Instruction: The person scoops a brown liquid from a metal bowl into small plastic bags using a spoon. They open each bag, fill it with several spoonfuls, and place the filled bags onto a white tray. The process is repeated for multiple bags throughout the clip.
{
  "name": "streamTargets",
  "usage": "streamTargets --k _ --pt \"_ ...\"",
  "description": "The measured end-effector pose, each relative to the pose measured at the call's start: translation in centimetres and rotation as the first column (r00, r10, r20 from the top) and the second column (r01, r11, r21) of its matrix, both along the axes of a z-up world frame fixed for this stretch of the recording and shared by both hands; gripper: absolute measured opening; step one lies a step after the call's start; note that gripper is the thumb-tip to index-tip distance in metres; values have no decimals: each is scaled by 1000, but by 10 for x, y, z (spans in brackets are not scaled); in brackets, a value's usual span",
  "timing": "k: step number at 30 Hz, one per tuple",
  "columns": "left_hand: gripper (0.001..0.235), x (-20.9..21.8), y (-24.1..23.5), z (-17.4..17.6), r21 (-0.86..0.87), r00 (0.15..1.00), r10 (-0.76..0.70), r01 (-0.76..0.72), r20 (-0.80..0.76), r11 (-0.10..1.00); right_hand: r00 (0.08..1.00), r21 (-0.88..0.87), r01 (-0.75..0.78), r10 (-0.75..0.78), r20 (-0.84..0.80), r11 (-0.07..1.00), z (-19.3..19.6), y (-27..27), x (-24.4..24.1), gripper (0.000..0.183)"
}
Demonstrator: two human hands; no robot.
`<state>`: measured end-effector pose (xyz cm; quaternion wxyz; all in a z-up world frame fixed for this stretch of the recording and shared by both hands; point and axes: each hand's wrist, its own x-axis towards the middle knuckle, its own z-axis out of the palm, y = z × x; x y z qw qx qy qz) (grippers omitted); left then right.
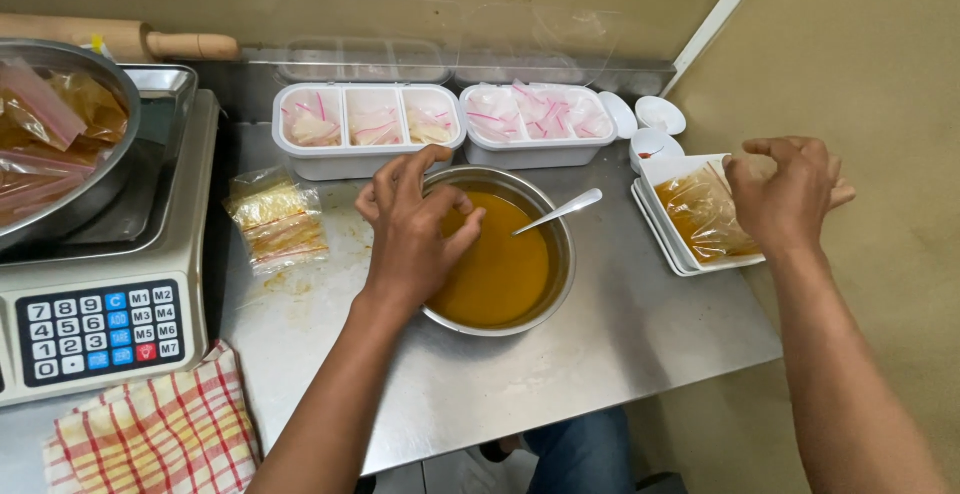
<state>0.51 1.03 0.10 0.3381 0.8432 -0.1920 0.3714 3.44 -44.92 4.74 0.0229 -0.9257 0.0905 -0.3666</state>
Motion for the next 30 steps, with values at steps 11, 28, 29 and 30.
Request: streamTargets --k 11,28,29,30 --pt "9 -2 8 13 31 955 -99 112 -281 993 719 272 -534 599 -353 801 19 202 -65 10" --pt "6 -12 9 26 109 902 -133 193 -410 975 554 233 -504 518 -652 832 30 264 -59 25" --pt "10 -15 9 31 79 892 -142 194 -428 978 583 242 -508 537 -610 827 27 262 -58 22" --pt "14 -18 9 36 49 882 -152 194 -446 980 611 252 -512 554 -565 821 24 259 -58 20"
